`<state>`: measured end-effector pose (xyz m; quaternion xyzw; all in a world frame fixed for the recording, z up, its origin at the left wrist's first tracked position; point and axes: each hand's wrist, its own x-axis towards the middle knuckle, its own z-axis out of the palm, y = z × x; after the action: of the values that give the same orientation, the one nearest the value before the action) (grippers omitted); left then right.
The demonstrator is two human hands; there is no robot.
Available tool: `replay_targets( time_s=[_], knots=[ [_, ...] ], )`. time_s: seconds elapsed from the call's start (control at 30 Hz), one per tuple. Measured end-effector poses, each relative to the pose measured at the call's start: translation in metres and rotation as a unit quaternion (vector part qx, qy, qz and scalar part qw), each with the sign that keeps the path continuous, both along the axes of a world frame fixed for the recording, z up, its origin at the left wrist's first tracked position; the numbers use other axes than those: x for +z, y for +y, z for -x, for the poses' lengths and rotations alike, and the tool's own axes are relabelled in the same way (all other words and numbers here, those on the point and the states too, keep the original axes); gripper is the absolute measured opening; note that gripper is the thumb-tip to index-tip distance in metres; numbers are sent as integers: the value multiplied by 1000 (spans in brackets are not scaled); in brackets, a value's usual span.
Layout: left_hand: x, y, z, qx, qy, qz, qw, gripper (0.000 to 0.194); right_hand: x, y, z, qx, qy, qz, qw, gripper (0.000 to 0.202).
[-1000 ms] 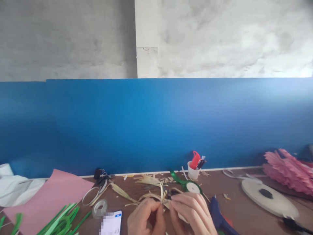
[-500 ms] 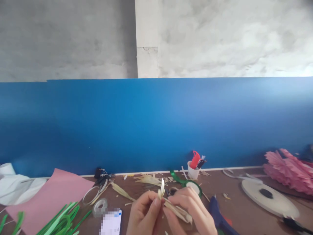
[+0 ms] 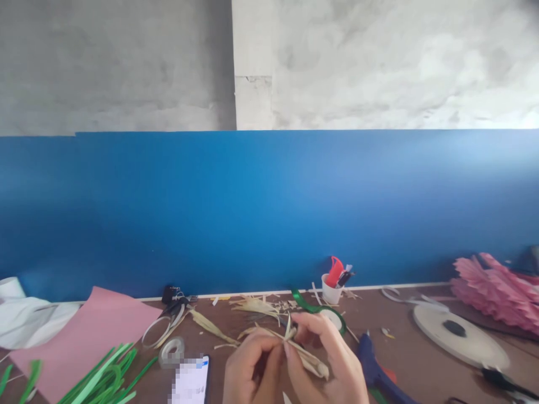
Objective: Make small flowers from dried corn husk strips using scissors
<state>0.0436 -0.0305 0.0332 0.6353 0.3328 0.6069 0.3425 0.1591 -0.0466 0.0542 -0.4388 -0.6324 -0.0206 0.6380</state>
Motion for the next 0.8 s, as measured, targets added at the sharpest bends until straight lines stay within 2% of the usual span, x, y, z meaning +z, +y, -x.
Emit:
replay_targets(
  time_s=[0.13, 0.23, 0.4, 0.5, 0.63, 0.7, 0.8],
  knots=[
    [0, 0, 1, 17, 0, -4, 1000, 21, 1, 0, -1, 37, -29, -22, 999, 15],
    [-1, 2, 3, 15, -4, 28, 1000, 20, 1, 2, -2, 59, -36, -36, 997, 16],
    [-1, 5, 3, -3, -28, 88, 996, 30, 3, 2, -2, 96, 3, -22, 995, 16],
    [3, 6, 2, -5, -31, 135, 990, 33, 5, -2, -4, 117, 51, 26, 991, 14],
    [12, 6, 5, 18, -41, 182, 982, 32, 7, -4, -13, 114, 132, 129, 976, 12],
    [17, 7, 9, 38, -45, 190, 980, 31, 8, -1, -21, 113, 128, 166, 971, 13],
    [23, 9, 18, 69, -39, 184, 980, 35, 9, 7, -33, 94, 75, 174, 977, 20]
  ],
)
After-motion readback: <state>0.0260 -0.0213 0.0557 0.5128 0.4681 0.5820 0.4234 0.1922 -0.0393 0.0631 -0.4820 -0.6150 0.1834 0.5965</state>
